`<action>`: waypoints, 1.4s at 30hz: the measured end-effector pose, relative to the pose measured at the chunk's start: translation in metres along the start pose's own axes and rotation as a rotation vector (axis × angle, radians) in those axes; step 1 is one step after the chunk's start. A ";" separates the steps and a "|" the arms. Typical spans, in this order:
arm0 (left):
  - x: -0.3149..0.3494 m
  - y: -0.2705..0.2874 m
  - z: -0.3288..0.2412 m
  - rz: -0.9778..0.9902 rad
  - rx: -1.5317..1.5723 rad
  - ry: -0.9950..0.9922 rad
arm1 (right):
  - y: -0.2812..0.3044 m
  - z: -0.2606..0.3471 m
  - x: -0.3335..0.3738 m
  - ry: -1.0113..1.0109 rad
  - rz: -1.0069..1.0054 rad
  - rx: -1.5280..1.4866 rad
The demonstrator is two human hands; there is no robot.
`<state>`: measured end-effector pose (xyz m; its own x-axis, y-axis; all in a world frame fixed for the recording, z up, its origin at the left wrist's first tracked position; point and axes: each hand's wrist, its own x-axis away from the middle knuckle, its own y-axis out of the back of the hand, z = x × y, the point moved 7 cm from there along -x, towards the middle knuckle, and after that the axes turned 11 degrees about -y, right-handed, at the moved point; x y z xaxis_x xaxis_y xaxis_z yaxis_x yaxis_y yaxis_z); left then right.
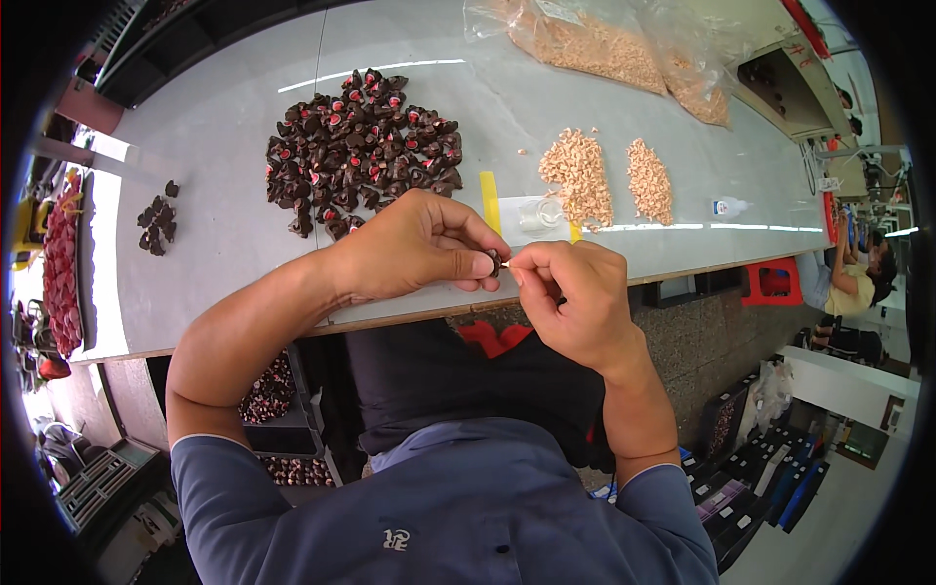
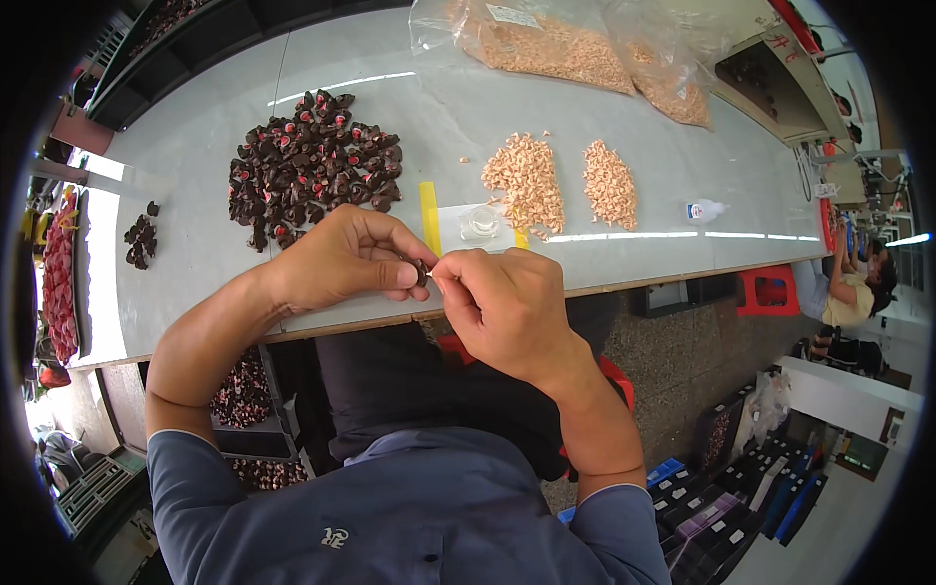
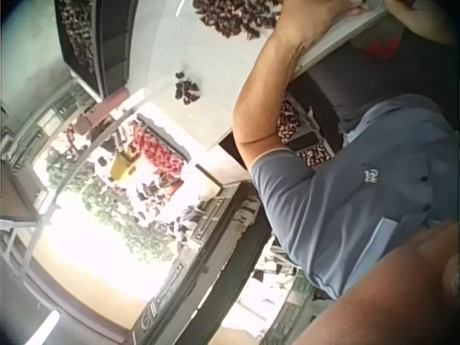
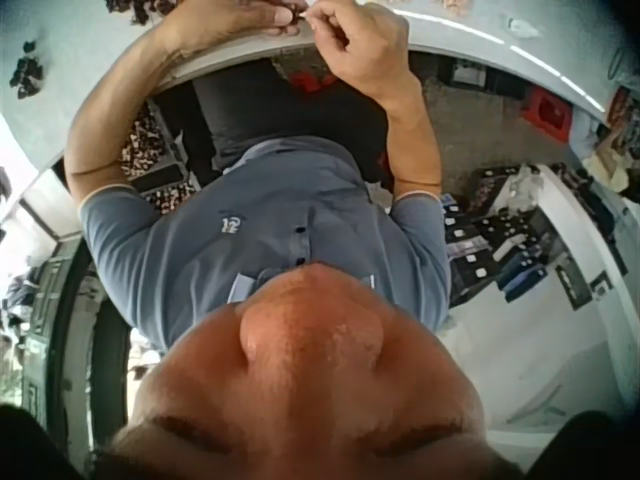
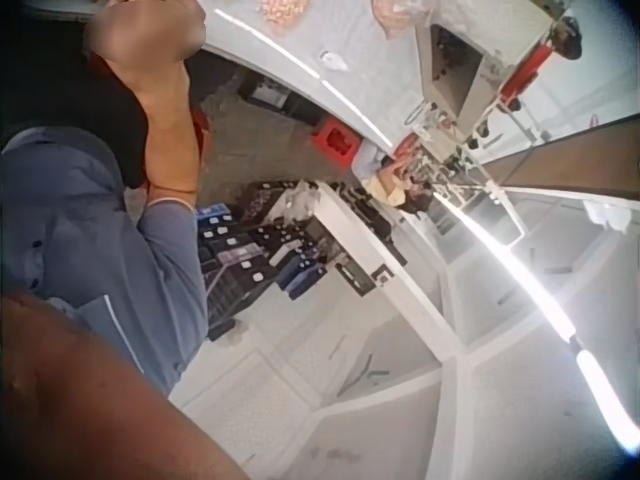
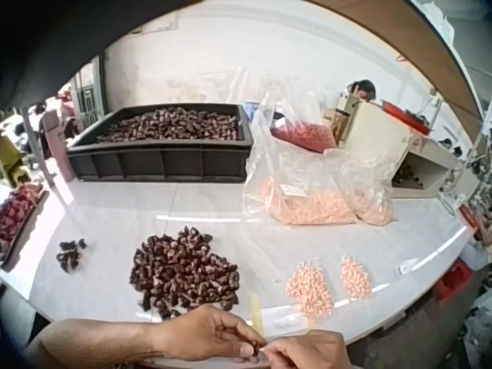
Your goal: Sorting and inspecting small plastic components on a workbench.
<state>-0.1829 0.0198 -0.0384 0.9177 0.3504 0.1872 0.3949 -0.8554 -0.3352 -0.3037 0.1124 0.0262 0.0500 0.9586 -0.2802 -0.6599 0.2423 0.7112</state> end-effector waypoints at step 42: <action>0.001 -0.005 -0.001 0.060 -0.051 0.042 | 0.076 -0.121 0.020 -0.692 -0.286 0.436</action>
<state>-0.1836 0.0236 -0.0355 0.9367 0.2821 0.2074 0.3354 -0.8932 -0.2997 -0.4441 0.1324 -0.0035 0.7085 0.6933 -0.1317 -0.2132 0.3882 0.8966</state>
